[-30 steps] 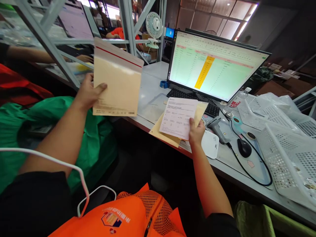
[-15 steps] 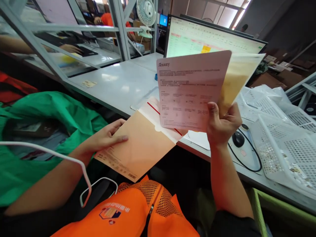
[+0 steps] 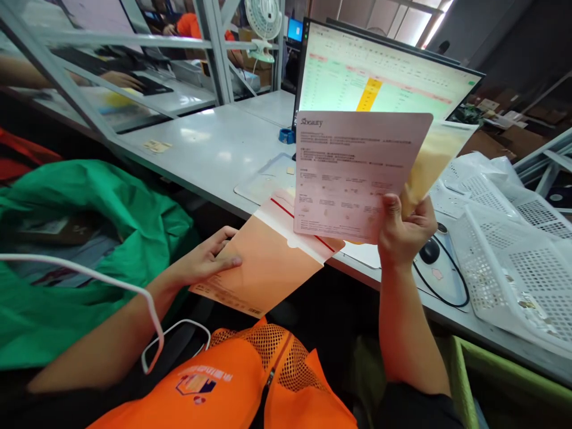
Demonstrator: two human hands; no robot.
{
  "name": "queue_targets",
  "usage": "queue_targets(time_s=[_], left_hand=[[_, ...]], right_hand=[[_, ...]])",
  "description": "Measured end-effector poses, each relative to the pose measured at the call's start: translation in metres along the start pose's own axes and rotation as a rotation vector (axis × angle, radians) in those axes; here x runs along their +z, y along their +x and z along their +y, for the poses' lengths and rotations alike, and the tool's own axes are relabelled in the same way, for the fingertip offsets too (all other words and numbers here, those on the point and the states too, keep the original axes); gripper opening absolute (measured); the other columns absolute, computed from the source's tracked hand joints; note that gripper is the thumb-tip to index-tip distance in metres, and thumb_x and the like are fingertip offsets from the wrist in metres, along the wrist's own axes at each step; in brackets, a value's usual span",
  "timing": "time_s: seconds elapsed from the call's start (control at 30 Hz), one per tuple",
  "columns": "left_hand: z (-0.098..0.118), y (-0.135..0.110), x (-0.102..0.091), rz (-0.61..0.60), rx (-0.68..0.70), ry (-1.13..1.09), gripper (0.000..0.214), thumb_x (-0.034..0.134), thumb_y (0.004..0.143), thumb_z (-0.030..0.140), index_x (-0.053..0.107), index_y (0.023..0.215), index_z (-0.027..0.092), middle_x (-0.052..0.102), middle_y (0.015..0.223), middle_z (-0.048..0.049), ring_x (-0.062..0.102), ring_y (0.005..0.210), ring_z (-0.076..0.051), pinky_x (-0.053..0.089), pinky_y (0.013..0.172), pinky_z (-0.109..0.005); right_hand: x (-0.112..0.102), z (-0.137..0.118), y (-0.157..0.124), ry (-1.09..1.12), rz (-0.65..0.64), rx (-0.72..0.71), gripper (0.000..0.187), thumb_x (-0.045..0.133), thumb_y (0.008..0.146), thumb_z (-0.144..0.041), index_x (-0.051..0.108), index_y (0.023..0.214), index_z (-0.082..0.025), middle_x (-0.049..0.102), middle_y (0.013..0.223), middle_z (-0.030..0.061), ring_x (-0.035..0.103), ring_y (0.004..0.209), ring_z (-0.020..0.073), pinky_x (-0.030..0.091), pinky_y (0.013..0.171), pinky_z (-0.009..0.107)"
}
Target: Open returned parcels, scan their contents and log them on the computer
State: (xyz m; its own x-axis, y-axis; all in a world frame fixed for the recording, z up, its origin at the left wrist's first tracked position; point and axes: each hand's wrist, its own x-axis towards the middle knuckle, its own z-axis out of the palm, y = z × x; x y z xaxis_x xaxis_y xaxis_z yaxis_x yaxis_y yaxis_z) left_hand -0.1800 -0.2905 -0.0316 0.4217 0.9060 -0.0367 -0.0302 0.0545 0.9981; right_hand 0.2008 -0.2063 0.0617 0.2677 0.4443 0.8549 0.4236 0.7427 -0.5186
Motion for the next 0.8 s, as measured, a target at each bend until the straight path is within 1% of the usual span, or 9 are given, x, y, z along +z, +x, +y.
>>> queue_targets(time_s=[0.1,0.2,0.3,0.37,0.5,0.57,0.63,0.7,0.8], left_hand=[[-0.002,-0.002,0.002,0.012,0.003,-0.019,0.052,0.083,0.089,0.048,0.049,0.122,0.025,0.075,0.102,-0.0019,0.078,0.093,-0.023,0.064,0.07,-0.026],[-0.005,-0.002,0.007,0.03,0.015,-0.037,0.054,0.083,0.088,0.049,0.048,0.123,0.026,0.075,0.103,-0.0023,0.078,0.092,-0.024,0.065,0.071,-0.028],[-0.008,0.0,0.012,0.043,0.029,-0.019,0.054,0.083,0.089,0.05,0.049,0.124,0.026,0.076,0.103,-0.0035,0.078,0.092,-0.024,0.064,0.07,-0.028],[-0.01,0.002,0.014,0.057,0.041,-0.004,0.054,0.082,0.089,0.052,0.05,0.124,0.025,0.076,0.103,-0.0042,0.078,0.091,-0.025,0.064,0.07,-0.028],[-0.008,0.012,0.02,0.073,0.069,0.087,0.06,0.082,0.085,0.061,0.059,0.125,0.022,0.078,0.114,-0.0093,0.078,0.104,-0.03,0.066,0.079,-0.034],[-0.005,0.021,0.026,0.164,0.124,0.18,0.064,0.076,0.086,0.07,0.068,0.123,0.019,0.079,0.12,-0.0129,0.075,0.113,-0.034,0.064,0.092,-0.041],[-0.003,0.03,0.033,0.306,0.181,0.236,0.068,0.069,0.089,0.077,0.075,0.12,0.016,0.079,0.122,-0.0141,0.071,0.123,-0.037,0.06,0.104,-0.045],[-0.005,0.034,0.038,0.371,0.209,0.228,0.068,0.07,0.088,0.077,0.077,0.118,0.016,0.079,0.124,-0.0142,0.069,0.128,-0.038,0.056,0.11,-0.046],[-0.013,0.033,0.041,0.348,0.23,0.128,0.067,0.078,0.084,0.072,0.075,0.119,0.015,0.078,0.127,-0.0155,0.072,0.121,-0.035,0.058,0.106,-0.044]], right_hand=[[0.0,0.0,0.0,0.012,-0.005,0.02,0.047,0.08,0.089,-0.053,0.075,0.12,-0.019,0.077,0.111,0.0084,0.074,0.111,0.0284,0.053,0.11,0.056],[0.005,-0.006,-0.012,-0.014,-0.04,0.08,0.046,0.081,0.087,-0.057,0.076,0.112,-0.019,0.077,0.104,0.0073,0.074,0.108,0.0278,0.057,0.105,0.052],[0.009,-0.014,-0.026,-0.03,-0.159,0.18,0.043,0.086,0.082,-0.056,0.076,0.1,-0.019,0.077,0.093,0.0058,0.074,0.092,0.0243,0.063,0.088,0.042],[0.009,-0.019,-0.033,-0.058,-0.254,0.248,0.043,0.09,0.077,-0.057,0.076,0.094,-0.019,0.076,0.085,0.004,0.072,0.079,0.0215,0.063,0.075,0.036],[0.014,-0.033,-0.045,-0.071,-0.5,0.344,0.047,0.093,0.07,-0.061,0.076,0.082,-0.019,0.071,0.07,0.0007,0.06,0.061,0.0167,0.053,0.054,0.029],[0.02,-0.041,-0.052,-0.041,-0.649,0.342,0.048,0.09,0.072,-0.065,0.075,0.077,-0.019,0.064,0.063,-0.0014,0.053,0.056,0.0135,0.047,0.051,0.025],[0.025,-0.046,-0.057,-0.023,-0.735,0.319,0.054,0.08,0.081,-0.07,0.07,0.068,-0.019,0.052,0.054,-0.0036,0.043,0.053,0.0107,0.04,0.049,0.024],[0.026,-0.046,-0.057,-0.039,-0.723,0.298,0.062,0.068,0.091,-0.072,0.059,0.06,-0.019,0.04,0.052,-0.0043,0.035,0.052,0.0096,0.032,0.048,0.024],[0.019,-0.039,-0.051,-0.09,-0.64,0.293,0.065,0.061,0.096,-0.071,0.046,0.058,-0.02,0.033,0.056,-0.0042,0.03,0.054,0.0096,0.026,0.048,0.025]])
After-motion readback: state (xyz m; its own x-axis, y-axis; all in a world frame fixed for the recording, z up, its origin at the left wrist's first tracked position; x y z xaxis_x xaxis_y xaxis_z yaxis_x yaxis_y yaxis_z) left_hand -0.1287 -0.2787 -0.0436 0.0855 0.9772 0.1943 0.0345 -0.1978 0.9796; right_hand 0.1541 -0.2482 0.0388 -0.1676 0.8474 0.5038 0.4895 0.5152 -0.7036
